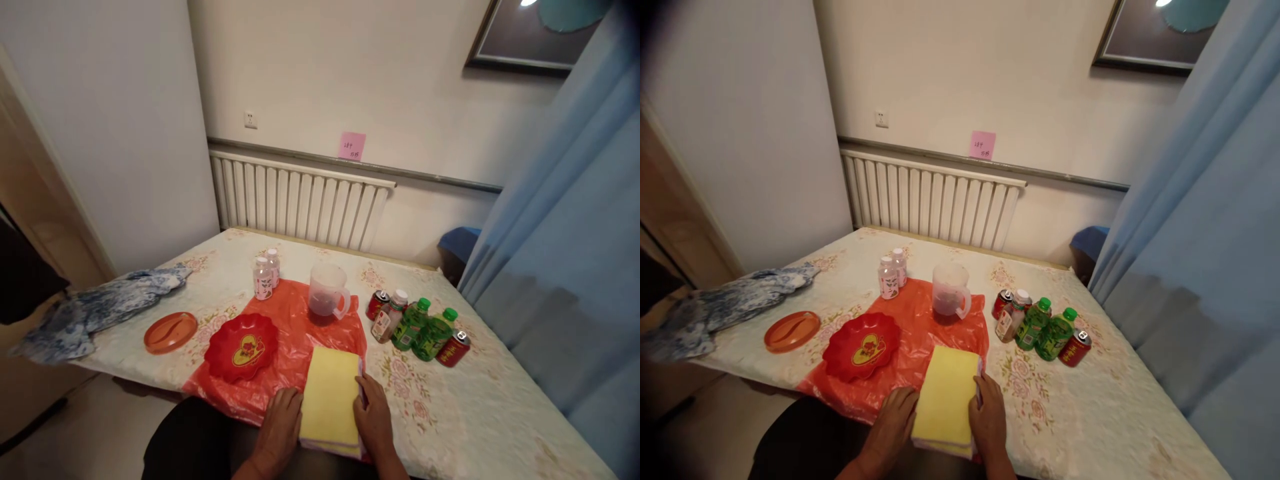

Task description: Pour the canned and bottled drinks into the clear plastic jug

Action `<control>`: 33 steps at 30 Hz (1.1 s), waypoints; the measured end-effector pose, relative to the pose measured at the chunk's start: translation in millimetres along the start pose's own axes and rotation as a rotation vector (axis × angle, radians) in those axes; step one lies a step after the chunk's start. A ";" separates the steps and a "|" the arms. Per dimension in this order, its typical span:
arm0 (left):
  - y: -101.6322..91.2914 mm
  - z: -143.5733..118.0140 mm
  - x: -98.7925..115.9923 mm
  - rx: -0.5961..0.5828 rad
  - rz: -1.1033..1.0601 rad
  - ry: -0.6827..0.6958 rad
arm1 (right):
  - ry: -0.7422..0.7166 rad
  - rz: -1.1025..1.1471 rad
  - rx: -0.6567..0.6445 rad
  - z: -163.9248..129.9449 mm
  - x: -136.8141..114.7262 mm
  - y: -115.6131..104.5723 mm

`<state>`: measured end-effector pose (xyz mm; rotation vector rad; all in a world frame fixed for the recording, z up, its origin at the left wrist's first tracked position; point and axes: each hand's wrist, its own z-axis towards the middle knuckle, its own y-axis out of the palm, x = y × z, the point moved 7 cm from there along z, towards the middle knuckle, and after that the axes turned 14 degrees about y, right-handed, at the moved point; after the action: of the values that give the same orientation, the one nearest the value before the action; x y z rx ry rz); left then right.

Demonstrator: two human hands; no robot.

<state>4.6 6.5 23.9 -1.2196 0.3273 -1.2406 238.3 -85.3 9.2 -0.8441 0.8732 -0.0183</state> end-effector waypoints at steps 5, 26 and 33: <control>1.7 0.5 -0.2 -0.021 -0.019 -0.029 | -0.003 0.020 0.005 -0.1 1.5 0.0; -17.1 23.3 -33.4 0.206 -0.089 -0.017 | 0.044 0.057 0.010 0.4 3.6 1.9; -21.3 29.5 -57.0 0.307 -0.079 -0.051 | 0.146 0.146 0.000 7.4 10.2 -0.4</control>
<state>-5.4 73.0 30.5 -1.0042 0.0477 -1.2723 250.2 -84.3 5.2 -0.7838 1.0704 0.0487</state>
